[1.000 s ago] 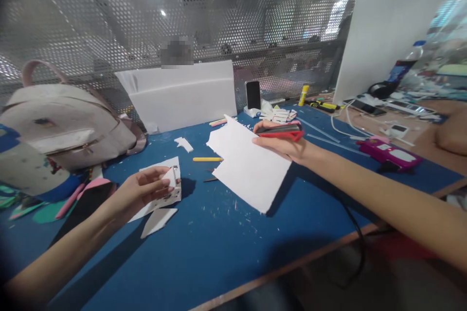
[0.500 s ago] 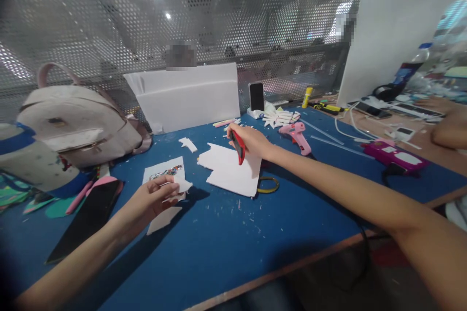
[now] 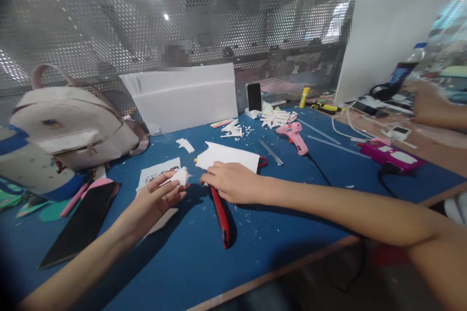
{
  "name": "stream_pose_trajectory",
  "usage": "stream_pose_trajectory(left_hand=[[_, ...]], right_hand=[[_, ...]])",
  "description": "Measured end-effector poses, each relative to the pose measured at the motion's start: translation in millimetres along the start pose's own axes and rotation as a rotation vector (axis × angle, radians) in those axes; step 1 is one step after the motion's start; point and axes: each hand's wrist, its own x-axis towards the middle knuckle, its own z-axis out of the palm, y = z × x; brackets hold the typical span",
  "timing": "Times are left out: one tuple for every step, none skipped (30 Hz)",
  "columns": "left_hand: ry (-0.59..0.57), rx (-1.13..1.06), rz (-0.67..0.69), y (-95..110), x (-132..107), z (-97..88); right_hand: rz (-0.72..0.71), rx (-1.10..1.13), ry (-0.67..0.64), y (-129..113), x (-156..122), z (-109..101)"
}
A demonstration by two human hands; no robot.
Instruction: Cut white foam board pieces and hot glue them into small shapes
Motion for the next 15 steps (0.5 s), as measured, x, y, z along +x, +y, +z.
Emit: stream_pose_trajectory(left_hand=[[-0.006,0.000,-0.003,0,-1,1.0],[-0.013,0.001,-0.007,0,-1,1.8],[-0.019,0.003,-0.011,0,-2,2.3],[-0.023,0.006,-0.015,0,-3,2.5],[-0.025,0.008,-0.017,0,-4,2.4],[-0.025,0.011,-0.019,-1,-4,1.9],[-0.025,0.012,-0.021,-1,-5,1.2],[-0.025,0.014,-0.022,-2,-6,0.2],[-0.027,0.016,-0.023,-3,-6,-0.7],[-0.029,0.017,-0.022,-4,-6,-1.5],[-0.031,0.018,-0.021,-5,-6,-2.0],[-0.034,0.019,-0.017,-6,-6,-2.1],[-0.036,0.020,-0.014,-7,-6,-1.5],[-0.037,0.021,-0.010,-8,-6,-0.4],[-0.039,0.022,-0.005,-10,-6,1.2]], right_hand=[[0.029,0.021,0.021,-1,1,-1],[0.065,0.057,0.049,-2,2,-3],[0.102,0.102,0.080,-3,2,-5],[0.134,0.147,0.106,-4,1,-7],[0.163,0.185,0.122,-5,-1,-10],[0.195,0.209,0.126,-4,-5,-13],[0.236,0.222,0.118,-2,-11,-17],[0.295,0.224,0.108,2,-19,-21],[0.379,0.214,0.099,7,-29,-25],[0.476,0.192,0.096,15,-40,-29],[0.566,0.143,0.118,23,-52,-34],[0.666,0.079,0.140,33,-66,-39],[0.785,-0.013,0.171,44,-80,-44],[0.901,-0.105,0.197,55,-94,-48],[1.006,-0.166,0.220,65,-108,-51]])
